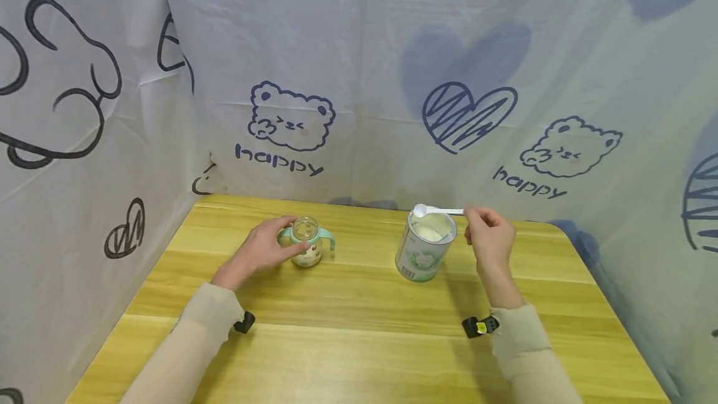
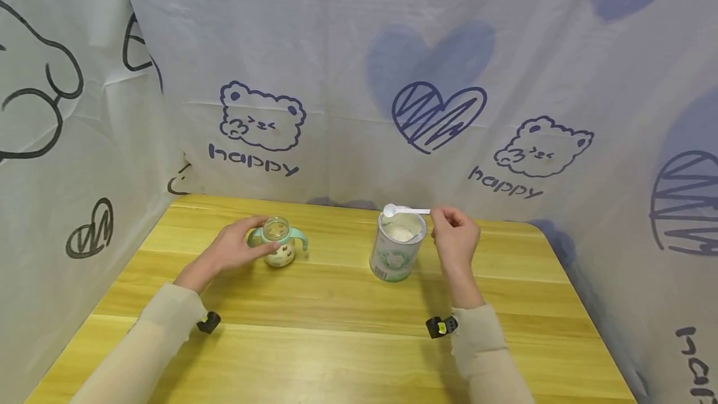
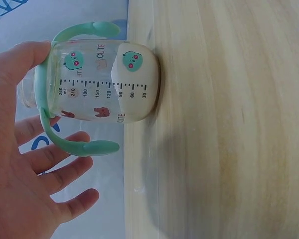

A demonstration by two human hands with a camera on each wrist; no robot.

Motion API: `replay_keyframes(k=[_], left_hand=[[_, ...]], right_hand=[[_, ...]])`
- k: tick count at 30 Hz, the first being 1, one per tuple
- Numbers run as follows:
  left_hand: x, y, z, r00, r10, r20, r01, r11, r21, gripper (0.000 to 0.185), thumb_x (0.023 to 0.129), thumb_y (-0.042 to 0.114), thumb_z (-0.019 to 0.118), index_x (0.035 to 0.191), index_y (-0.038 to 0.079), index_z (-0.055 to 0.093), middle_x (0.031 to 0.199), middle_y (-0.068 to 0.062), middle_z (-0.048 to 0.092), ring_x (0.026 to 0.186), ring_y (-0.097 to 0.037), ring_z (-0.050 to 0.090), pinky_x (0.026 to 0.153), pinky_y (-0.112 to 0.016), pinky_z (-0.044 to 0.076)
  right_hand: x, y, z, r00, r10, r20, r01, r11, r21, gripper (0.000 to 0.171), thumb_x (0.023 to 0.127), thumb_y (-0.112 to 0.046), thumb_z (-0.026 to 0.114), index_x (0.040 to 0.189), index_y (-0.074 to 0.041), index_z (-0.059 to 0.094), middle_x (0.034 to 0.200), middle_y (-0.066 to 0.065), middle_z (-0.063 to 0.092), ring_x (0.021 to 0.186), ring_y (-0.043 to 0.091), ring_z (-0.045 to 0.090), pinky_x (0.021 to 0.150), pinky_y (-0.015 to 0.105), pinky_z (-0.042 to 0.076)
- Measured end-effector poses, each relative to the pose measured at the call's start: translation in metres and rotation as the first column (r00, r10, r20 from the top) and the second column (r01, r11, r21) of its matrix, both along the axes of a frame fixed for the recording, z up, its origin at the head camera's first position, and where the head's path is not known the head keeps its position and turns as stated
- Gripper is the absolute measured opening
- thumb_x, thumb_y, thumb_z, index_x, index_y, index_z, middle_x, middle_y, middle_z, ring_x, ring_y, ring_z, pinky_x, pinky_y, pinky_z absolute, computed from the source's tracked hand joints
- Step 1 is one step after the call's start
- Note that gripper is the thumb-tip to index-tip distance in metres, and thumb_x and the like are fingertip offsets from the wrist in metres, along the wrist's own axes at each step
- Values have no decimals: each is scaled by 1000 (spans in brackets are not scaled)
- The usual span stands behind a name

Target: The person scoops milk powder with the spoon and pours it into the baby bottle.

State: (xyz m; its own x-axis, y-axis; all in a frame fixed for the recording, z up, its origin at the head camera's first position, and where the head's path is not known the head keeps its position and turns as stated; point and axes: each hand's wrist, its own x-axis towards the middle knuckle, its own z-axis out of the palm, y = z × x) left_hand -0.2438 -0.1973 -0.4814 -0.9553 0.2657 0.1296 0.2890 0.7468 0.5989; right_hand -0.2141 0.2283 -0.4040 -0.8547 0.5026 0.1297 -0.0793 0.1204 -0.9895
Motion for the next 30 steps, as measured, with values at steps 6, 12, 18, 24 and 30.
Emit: replay_keyframes(k=[6,12,18,24,30], left_hand=[[0,-1,-1,1000,3,6,-3,1000,0,84,93,60,73,156,10,50,158,-22,52,146,-47,47,121,-65,38],[-1,-1,-3,1000,6,16,-6,1000,1,85,93,60,73,156,8,49,158,-23,51,147,-48,46,122,-65,36],[-2,-1,-3,1000,7,30,-7,1000,-1,86,93,61,73,157,9,48,159,-22,50,148,-47,45,122,-65,36],[-3,0,-4,999,4,33,-4,1000,-3,87,92,62,72,157,9,48,160,-21,50,148,-47,45,122,-65,36],[-3,0,-6,1000,9,22,-9,1000,-9,87,93,63,71,157,10,48,160,-21,50,148,-47,45,122,-65,36]], right_hand=[[3,10,-7,999,-28,34,26,998,54,12,91,-14,71,79,-16,72,57,-11,58,52,5,53,49,17,47],[2,18,-17,998,-27,53,19,988,151,9,89,-14,70,85,-8,74,54,-12,58,50,4,54,47,19,47],[2,23,-25,995,-19,95,-2,977,212,15,89,-15,68,93,-3,77,53,-13,57,52,5,55,48,20,46],[0,22,-29,996,-18,87,-4,969,248,19,89,-16,69,98,-1,78,56,-16,59,55,4,57,50,19,48],[-3,17,-31,997,-10,75,-13,953,304,19,89,-16,70,96,0,78,60,-17,60,55,3,57,53,18,51]])
